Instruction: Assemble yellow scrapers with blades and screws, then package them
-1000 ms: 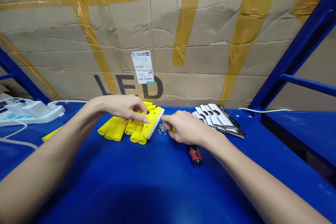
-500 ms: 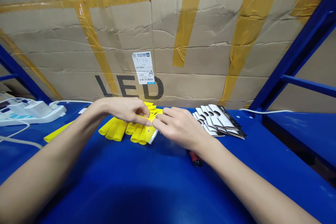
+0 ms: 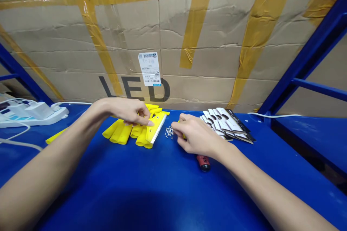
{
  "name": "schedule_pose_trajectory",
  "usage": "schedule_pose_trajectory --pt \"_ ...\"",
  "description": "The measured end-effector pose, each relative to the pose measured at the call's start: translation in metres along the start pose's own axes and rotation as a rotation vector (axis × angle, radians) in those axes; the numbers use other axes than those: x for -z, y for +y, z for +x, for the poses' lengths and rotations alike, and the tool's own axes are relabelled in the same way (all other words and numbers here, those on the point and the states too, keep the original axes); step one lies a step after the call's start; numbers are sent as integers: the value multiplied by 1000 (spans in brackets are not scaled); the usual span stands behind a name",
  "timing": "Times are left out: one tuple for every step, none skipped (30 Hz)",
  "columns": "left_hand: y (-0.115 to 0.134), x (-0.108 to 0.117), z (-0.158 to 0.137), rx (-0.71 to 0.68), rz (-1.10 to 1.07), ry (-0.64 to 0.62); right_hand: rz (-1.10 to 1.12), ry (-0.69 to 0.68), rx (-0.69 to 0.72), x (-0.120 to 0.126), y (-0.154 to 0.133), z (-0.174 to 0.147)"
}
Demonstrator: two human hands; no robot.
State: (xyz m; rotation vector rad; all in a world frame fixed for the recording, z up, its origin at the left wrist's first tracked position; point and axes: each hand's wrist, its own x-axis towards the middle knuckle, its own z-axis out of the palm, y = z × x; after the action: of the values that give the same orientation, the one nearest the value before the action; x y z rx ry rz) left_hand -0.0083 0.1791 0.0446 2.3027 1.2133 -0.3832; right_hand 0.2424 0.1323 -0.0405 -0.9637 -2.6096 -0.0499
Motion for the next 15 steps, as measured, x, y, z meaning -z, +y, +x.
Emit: schedule_pose_trajectory --pt "0 0 0 -5 3 -5 -15 -46 -3 -1 0 -1" --pt "0 1 -1 -6 5 -9 -26 -73 -5 -1 0 -1" --pt "1 1 -1 -3 7 -12 -33 -91 -7 -2 0 -1" --pt "1 1 -2 -1 9 -14 -39 -104 -9 -3 -1 -1" --pt "1 1 -2 0 12 -15 -44 -115 -11 -3 -1 -1" --pt "2 1 -2 1 14 -17 -45 -126 -13 -4 -2 0" --pt "2 1 -2 0 16 -17 -41 -135 -14 -4 -2 0" --pt "2 1 -2 -1 18 -17 -32 -142 -15 -4 -2 0" --pt "2 1 -2 -2 22 -16 -18 -144 -18 -4 -1 1" --pt "1 1 -2 -2 23 -16 -2 -145 -21 -4 -1 1" --pt "1 1 -1 -3 24 -16 13 -145 -26 -4 0 1" --pt "1 0 -1 -4 22 -17 25 -144 -32 -4 1 1" --pt "1 0 -1 -8 16 -18 32 -143 -40 -3 2 1" --pt "1 0 -1 -13 10 -20 34 -143 -48 -3 2 1" --pt "2 0 -1 -19 6 -19 34 -144 -54 -3 3 1"
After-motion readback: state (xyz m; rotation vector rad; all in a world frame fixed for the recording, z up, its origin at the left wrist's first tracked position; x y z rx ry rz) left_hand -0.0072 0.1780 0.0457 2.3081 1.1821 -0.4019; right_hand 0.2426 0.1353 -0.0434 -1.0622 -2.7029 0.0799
